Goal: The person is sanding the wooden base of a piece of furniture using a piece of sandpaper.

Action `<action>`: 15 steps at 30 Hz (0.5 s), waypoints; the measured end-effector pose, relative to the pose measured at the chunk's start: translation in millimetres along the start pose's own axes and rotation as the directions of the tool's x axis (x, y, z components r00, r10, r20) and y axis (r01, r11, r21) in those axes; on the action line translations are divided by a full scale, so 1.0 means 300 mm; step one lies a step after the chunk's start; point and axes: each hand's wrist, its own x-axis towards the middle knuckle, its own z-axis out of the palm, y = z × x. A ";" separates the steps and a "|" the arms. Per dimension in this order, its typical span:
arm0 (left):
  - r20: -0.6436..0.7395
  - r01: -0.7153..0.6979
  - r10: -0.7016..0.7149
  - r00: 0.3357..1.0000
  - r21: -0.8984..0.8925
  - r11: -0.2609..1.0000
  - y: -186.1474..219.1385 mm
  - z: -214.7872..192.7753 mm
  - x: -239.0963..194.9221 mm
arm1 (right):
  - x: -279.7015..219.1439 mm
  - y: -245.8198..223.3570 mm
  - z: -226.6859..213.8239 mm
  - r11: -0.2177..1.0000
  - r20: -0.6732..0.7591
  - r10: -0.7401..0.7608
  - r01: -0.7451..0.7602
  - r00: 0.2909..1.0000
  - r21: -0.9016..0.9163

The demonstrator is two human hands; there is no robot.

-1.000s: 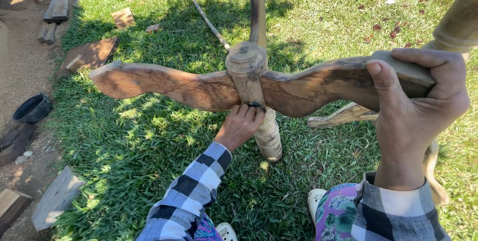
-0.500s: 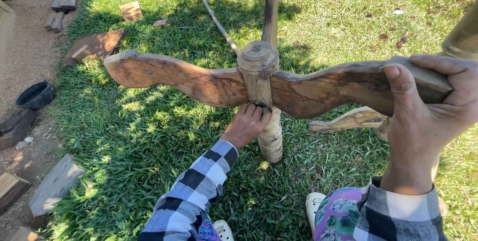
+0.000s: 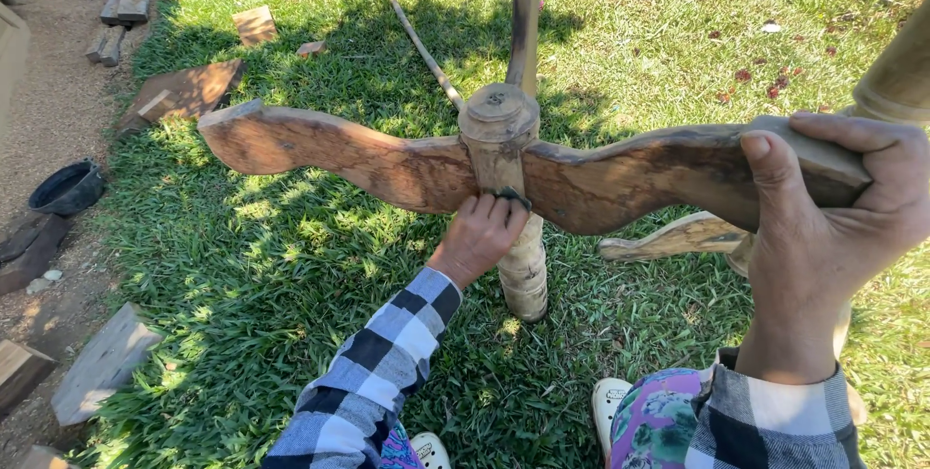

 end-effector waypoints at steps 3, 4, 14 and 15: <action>0.052 -0.045 0.048 0.998 -0.054 0.997 0.000 0.028 -0.020 | -0.013 0.044 -0.007 1.000 -0.004 0.015 -0.015 1.000 -0.009; 0.048 -0.046 0.049 0.998 -0.057 0.997 -0.019 0.002 0.006 | -0.017 0.046 -0.012 1.000 -0.005 0.013 -0.013 1.000 -0.012; 0.006 0.053 -0.054 0.999 0.020 0.998 -0.009 -0.053 0.090 | -0.008 0.018 0.001 0.998 -0.037 0.065 -0.064 0.997 0.030; 0.030 0.012 -0.012 0.999 -0.009 1.000 0.023 -0.012 0.057 | -0.028 0.038 -0.011 0.999 -0.024 0.022 -0.023 0.999 -0.028</action>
